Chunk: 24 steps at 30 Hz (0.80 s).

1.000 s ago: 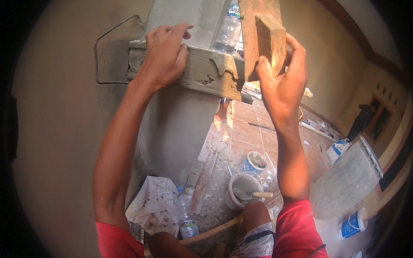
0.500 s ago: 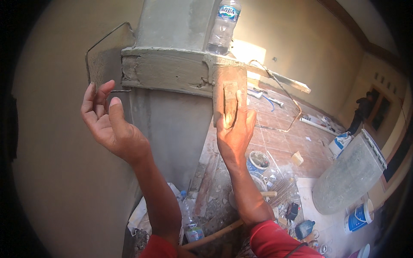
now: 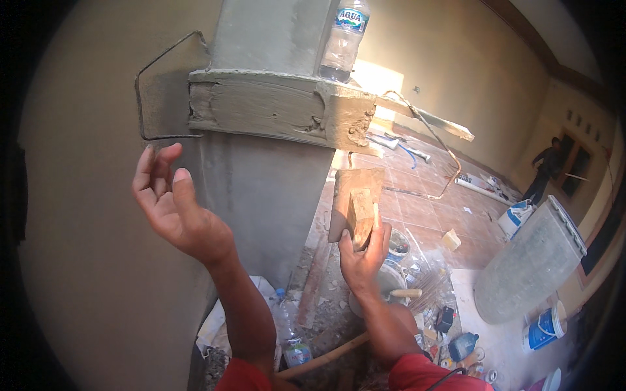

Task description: The person scoops plaster from a bucket using a trowel and applies it to a wall section, smoothing it with a float. The person repeatedly adds and levels the plaster to create a flat surface.

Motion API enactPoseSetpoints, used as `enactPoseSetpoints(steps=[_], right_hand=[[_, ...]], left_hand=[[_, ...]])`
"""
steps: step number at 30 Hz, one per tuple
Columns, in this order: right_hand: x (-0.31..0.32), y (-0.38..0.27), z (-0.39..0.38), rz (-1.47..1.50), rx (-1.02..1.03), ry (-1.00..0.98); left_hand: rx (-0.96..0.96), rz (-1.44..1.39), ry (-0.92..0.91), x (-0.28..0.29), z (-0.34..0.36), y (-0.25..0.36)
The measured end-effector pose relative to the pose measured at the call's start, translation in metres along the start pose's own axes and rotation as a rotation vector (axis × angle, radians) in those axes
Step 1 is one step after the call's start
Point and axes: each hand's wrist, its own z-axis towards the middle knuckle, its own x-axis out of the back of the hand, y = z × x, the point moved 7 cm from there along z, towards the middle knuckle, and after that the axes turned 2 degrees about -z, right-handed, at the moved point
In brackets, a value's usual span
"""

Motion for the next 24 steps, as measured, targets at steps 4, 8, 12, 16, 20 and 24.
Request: enactPoseSetpoints(steps=[4,8,12,16,20,24], right_hand=[[0.004,-0.022,0.067,0.178,-0.024,0.074],[-0.012,-0.045,0.112,0.048,0.095,0.162],[-0.034,-0.064,0.12,-0.017,0.026,0.176],[-0.078,-0.095,0.108,0.035,0.078,0.01],[-0.121,-0.124,0.094,0.075,0.202,-0.095],[-0.133,-0.131,0.079,0.466,0.163,-0.322]], left_hand=[[0.012,-0.017,0.037,0.005,0.005,0.005],[-0.003,-0.002,0.065,0.015,0.013,0.01],[0.023,-0.024,0.102,0.017,0.015,0.015],[0.011,-0.039,0.142,0.022,0.02,0.03],[-0.019,-0.048,0.154,0.022,0.02,0.041],[-0.082,-0.033,0.134,0.028,0.024,0.054]])
